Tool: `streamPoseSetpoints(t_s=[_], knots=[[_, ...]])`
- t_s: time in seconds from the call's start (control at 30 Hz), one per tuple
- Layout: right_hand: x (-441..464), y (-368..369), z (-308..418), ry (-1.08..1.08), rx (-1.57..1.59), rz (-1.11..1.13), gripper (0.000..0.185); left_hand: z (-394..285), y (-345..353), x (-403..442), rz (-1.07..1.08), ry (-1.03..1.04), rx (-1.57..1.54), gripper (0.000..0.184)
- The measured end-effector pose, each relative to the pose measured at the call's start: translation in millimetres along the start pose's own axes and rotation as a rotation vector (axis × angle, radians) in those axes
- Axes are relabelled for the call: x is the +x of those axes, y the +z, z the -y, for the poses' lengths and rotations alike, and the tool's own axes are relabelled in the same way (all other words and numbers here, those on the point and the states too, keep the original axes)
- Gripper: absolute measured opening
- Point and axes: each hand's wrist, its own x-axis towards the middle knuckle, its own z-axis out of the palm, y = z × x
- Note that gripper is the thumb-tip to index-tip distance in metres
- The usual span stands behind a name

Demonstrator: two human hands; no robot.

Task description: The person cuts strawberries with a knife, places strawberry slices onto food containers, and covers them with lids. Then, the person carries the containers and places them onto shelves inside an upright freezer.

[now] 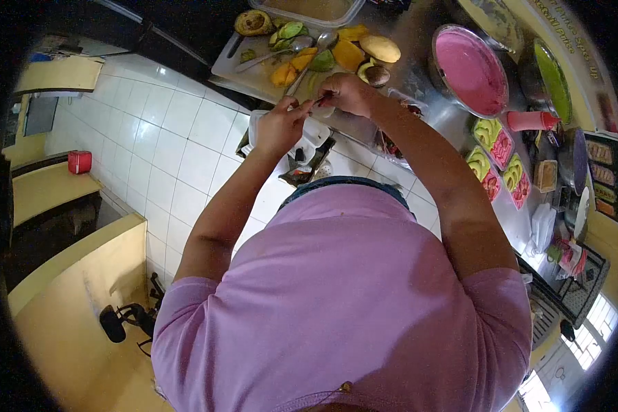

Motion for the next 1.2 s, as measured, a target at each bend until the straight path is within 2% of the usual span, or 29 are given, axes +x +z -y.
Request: streamPoseSetpoints(t_s=[0.1,0.17,0.3,0.43,0.47,0.5,0.57,0.6,0.63,0.67,0.7,0.73,0.8,0.83,0.93,1.0,1.13,1.2], knots=[[-1.7,0.8,0.7,-0.007,-0.005,-0.018,0.022,-2.9,5.7,2.2,-0.022,0.035,-0.015,0.033],[-2.9,1.8,0.3,0.017,0.016,-0.018,0.022,-4.3,8.7,4.0,0.083,0.046,0.121,0.034],[-2.6,1.4,4.5,0.026,0.014,-0.001,0.021,3.5,-1.7,-5.8,0.078,0.029,0.048,0.035],[-11.0,-2.2,3.6,0.032,-0.065,-0.074,0.026,25.4,-44.8,-28.2,0.142,-0.013,0.046,0.036],[-14.2,0.1,0.8,0.219,0.032,-0.127,0.025,29.9,-49.4,-26.3,0.141,-0.002,0.064,0.036],[-15.9,-7.3,8.9,0.224,0.028,-0.140,0.025,29.8,-49.1,-18.7,0.103,0.032,0.062,0.036],[-21.5,-29.1,33.4,0.679,0.616,-0.223,0.021,21.9,-42.7,6.8,0.070,0.081,0.052,0.034],[-30.2,-31.2,30.2,0.714,0.909,-0.285,0.026,19.0,-32.8,22.0,0.072,0.100,0.048,0.034],[-35.1,-34.6,35.2,0.715,0.905,-0.307,0.026,15.6,-21.6,38.8,0.036,0.185,0.108,0.034],[-41.2,-35.9,41.2,0.744,1.086,-0.365,0.030,9.3,-10.6,51.1,-0.002,0.272,0.165,0.033],[-45.9,-39.2,49.0,0.761,1.267,-0.424,0.033,-2.6,-5.2,62.4,-0.064,0.298,0.098,0.031],[-50.3,-43.1,58.0,0.741,1.254,-0.456,0.038,-19.8,-3.1,74.5,-0.066,0.324,0.094,0.031],[-63.3,-52.4,75.9,0.720,1.228,-0.464,0.038,-58.5,-0.7,85.5,-0.097,0.162,-0.416,0.029],[-70.1,-56.2,79.7,0.702,1.199,-0.448,0.038,-79.1,-2.5,87.1,-0.024,0.048,-0.679,0.027],[-103.0,-60.0,70.7,0.571,1.372,-0.406,0.039,-113.9,-0.4,98.0,0.081,0.201,-0.611,0.026],[-128.2,-71.1,74.8,0.541,1.368,-0.444,0.038,-136.9,-4.1,103.2,0.113,0.222,-0.647,0.025],[-173.9,-93.3,84.9,0.568,1.195,-0.584,0.033,-179.5,13.0,111.5,0.250,0.144,-0.792,0.020],[-199.0,-106.0,82.5,0.611,1.087,-0.586,0.035,-203.2,23.1,112.2,0.388,-0.001,-0.872,0.023]])
